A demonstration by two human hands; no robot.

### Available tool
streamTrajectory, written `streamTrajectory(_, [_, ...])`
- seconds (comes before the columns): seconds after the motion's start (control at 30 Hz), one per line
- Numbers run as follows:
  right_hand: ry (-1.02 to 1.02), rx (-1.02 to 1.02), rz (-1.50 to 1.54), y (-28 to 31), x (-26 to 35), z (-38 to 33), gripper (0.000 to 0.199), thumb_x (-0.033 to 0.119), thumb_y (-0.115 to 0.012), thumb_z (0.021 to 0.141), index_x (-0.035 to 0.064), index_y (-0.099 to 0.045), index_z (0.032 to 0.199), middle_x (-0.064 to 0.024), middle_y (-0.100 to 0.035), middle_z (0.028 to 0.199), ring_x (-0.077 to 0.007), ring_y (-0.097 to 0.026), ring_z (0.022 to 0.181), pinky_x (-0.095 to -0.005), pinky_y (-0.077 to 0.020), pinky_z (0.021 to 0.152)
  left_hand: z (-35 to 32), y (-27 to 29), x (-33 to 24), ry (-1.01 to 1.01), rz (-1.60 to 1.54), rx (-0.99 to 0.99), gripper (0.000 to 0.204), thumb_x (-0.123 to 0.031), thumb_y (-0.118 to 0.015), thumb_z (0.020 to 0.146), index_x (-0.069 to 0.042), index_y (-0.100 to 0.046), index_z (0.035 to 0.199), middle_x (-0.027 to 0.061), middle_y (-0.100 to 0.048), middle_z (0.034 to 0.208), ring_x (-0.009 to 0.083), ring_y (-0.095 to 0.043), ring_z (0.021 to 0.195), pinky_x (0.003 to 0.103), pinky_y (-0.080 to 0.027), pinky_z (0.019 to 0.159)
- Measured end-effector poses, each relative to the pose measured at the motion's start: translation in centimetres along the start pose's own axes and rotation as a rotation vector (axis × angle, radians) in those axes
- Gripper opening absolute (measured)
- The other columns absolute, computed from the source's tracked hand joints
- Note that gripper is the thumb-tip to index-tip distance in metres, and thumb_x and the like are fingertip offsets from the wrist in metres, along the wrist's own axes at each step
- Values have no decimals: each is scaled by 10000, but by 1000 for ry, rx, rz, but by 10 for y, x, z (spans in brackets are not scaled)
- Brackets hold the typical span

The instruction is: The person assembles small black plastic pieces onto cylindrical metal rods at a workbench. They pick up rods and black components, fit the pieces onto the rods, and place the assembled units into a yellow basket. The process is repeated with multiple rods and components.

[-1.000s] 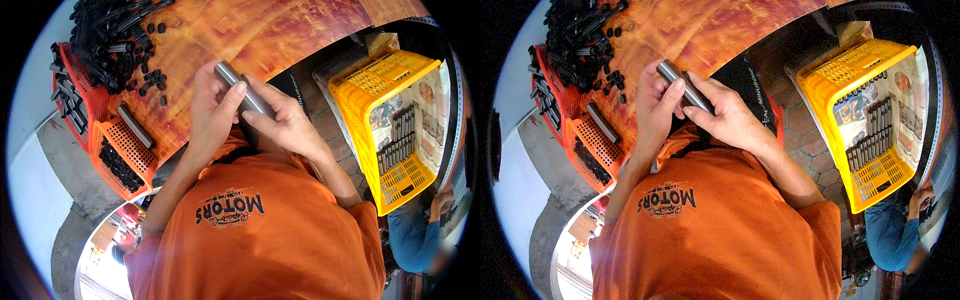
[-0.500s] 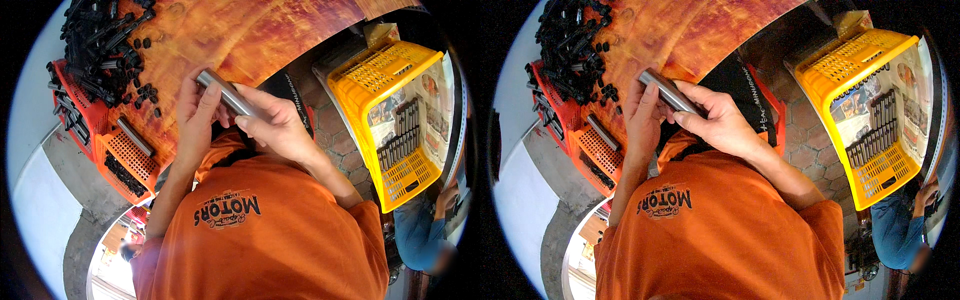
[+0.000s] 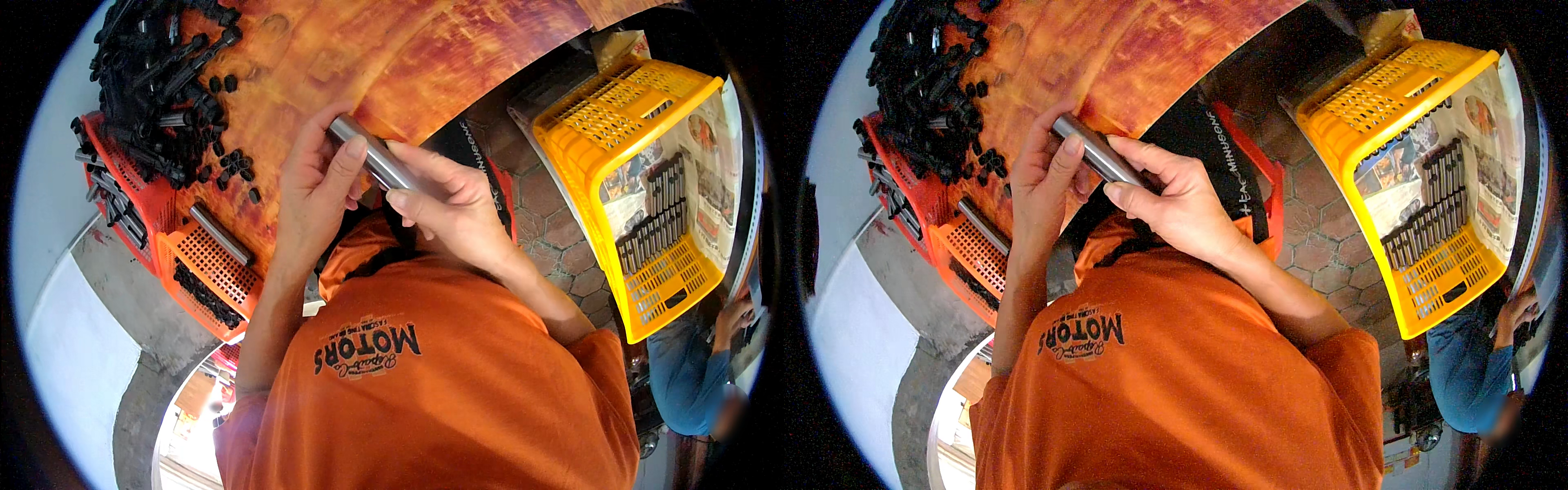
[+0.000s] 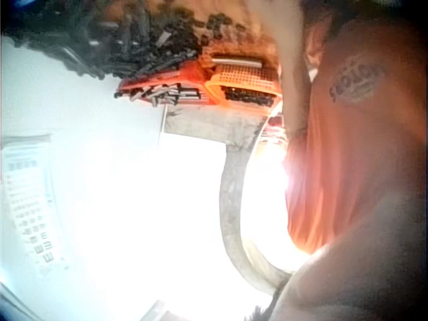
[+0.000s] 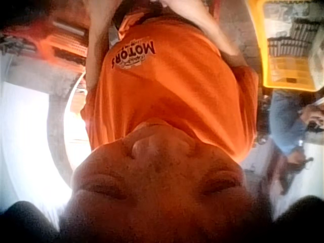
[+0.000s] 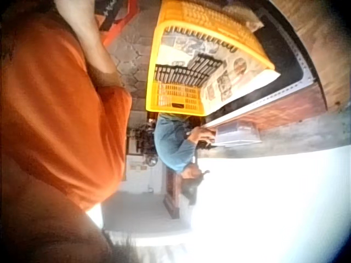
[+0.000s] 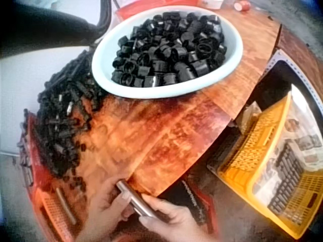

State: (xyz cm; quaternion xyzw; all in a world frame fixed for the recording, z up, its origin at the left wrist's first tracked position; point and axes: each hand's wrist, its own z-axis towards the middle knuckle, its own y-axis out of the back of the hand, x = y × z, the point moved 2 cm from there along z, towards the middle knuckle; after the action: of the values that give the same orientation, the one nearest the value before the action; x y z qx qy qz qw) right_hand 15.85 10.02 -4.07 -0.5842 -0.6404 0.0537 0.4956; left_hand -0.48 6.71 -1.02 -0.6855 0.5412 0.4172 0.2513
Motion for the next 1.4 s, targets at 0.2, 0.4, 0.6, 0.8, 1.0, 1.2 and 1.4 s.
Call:
streamTrajectory(0.2, [122,-85,-136,-1,-4,1,298,32,-669,864,19,-482,1096,-29,-594,854,-87,-563,728,-239,-475,646,3,-2,-1,8,33,-37,420,-256,-596,956,-37,-451,1284,7,-552,825,34,-467,579,176,-377,474])
streamTrajectory(0.4, [3,-125,-488,4,-7,1,294,221,-680,885,3,-500,964,-134,-587,679,-222,-627,631,-365,-481,553,4,-3,-3,53,0,-30,417,-241,-609,948,-36,-437,1267,12,-557,838,44,-489,624,178,-397,516])
streamTrajectory(0.6, [140,-42,-652,-3,0,1,315,271,-551,962,-33,-502,899,-239,-580,668,-428,-624,650,-467,-479,550,6,-2,-20,-250,537,-161,385,-207,-619,932,-2,-490,1231,79,-563,1019,150,-538,896,267,-446,747])
streamTrajectory(0.8, [196,-61,-768,-4,1,1,342,284,-520,972,-39,-461,877,-268,-572,659,-457,-606,647,-501,-475,551,50,-24,-37,-692,937,-449,428,-197,-577,921,-33,-468,1302,204,-427,1317,368,-382,1217,495,-292,1005])
streamTrajectory(1.0, [179,-62,-863,-3,-3,4,389,342,-483,980,-37,-455,900,-274,-577,667,-473,-597,651,-528,-477,573,69,-29,-21,-725,1053,-481,481,-122,-598,868,-76,-456,1326,186,-411,1363,394,-370,1239,545,-272,1007])
streamTrajectory(1.2, [108,0,-822,2,-2,5,417,368,-482,976,-45,-462,922,-280,-582,683,-484,-598,680,-536,-476,591,69,-32,-20,-691,1019,-475,501,-61,-588,849,-74,-455,1332,171,-410,1376,385,-364,1254,527,-262,1022])
streamTrajectory(1.4, [54,50,-790,7,-2,7,439,389,-479,974,-48,-466,937,-293,-588,709,-489,-599,703,-538,-478,609,71,-31,-22,-660,989,-457,490,-49,-580,848,-55,-460,1323,176,-423,1369,383,-368,1259,517,-257,1032])
